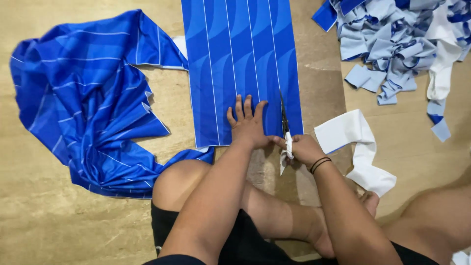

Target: Cutting strips of blue and white fabric using scissors while sitting on the floor.

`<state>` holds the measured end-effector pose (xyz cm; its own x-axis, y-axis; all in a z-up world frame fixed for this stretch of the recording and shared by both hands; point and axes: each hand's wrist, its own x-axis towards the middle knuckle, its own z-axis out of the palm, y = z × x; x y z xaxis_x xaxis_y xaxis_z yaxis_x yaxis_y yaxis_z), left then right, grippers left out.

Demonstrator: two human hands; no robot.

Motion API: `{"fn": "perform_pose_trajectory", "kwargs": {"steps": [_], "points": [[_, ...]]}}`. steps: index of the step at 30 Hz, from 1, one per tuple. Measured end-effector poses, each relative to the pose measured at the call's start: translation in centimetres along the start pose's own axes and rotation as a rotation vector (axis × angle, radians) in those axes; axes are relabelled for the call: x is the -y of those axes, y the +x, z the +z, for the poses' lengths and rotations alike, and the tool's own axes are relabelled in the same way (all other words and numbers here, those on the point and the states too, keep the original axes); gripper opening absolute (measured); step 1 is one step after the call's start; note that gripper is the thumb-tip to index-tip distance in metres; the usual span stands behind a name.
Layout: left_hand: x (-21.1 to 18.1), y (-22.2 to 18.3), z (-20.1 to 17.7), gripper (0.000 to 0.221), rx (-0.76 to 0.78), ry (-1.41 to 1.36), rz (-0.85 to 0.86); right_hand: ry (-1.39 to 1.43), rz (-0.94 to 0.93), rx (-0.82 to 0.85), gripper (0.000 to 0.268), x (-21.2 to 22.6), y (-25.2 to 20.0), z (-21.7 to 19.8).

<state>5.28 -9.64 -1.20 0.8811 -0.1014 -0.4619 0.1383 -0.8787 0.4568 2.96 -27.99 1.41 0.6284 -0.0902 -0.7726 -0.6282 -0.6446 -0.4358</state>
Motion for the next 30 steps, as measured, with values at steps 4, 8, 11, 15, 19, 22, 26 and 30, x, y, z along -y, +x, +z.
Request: {"fn": "perform_pose_trajectory", "kwargs": {"steps": [4, 8, 11, 15, 19, 22, 26, 30], "points": [[0.2, 1.0, 0.1, 0.115, -0.058, 0.011, 0.024, -0.039, 0.024, -0.059, 0.060, 2.1, 0.4, -0.4], [-0.1, 1.2, 0.0, 0.114, -0.025, 0.004, 0.019, 0.032, 0.009, -0.051, 0.057, 2.8, 1.5, -0.9], [-0.1, 0.9, -0.4, 0.115, 0.023, 0.005, 0.004, 0.088, 0.005, -0.031, 0.058, 3.7, 2.2, -0.9], [-0.4, 0.8, -0.6, 0.116, 0.057, 0.028, -0.016, 0.095, -0.020, -0.050, 0.056, 3.5, 3.3, -1.0], [-0.4, 1.3, -0.2, 0.116, 0.061, 0.039, -0.029, 0.015, -0.041, -0.042, 0.059, 5.2, 4.4, -1.8], [-0.1, 1.0, 0.2, 0.115, 0.027, 0.046, -0.014, 0.036, -0.040, -0.030, 0.058, 5.1, 5.5, -1.7], [-0.3, 1.1, -0.7, 0.116, 0.018, 0.012, -0.023, 0.063, -0.103, -0.024, 0.053, 5.1, 7.6, -2.3], [-0.5, 0.8, 0.0, 0.121, 0.060, -0.011, -0.034, 0.053, -0.088, -0.041, 0.057, 6.6, 7.6, -2.6]]}}
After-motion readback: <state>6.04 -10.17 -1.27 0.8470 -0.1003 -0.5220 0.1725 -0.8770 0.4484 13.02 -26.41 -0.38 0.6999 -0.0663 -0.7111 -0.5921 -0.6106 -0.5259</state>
